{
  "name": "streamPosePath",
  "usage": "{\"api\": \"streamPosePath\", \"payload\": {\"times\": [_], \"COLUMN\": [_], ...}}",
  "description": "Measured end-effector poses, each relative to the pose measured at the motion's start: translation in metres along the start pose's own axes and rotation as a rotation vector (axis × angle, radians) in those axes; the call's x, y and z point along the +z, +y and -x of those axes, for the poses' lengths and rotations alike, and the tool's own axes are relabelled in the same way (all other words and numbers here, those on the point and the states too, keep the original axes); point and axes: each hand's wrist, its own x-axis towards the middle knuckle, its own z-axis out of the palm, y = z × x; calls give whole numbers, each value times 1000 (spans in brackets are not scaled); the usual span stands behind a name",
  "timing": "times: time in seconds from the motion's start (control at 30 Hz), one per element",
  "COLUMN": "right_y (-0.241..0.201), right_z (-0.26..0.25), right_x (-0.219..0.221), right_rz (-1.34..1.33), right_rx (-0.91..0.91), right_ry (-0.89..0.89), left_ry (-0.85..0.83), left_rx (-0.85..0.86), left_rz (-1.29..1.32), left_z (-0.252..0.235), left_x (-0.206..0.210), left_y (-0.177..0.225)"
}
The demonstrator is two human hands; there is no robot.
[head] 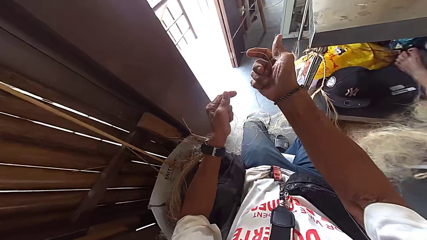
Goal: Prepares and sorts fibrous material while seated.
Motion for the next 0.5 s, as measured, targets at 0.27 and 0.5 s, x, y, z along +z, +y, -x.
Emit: {"api": "streamPosePath", "payload": {"times": [0.27, 0.5], "right_y": [11, 19], "right_z": [-8, -10], "right_x": [1, -2], "right_rz": [-33, -10], "right_rx": [-27, -31], "right_ry": [9, 15], "left_ry": [30, -22], "left_rx": [-69, -74], "left_rz": [58, 146], "left_z": [0, 5], "left_x": [37, 44], "left_y": [-25, -32]}}
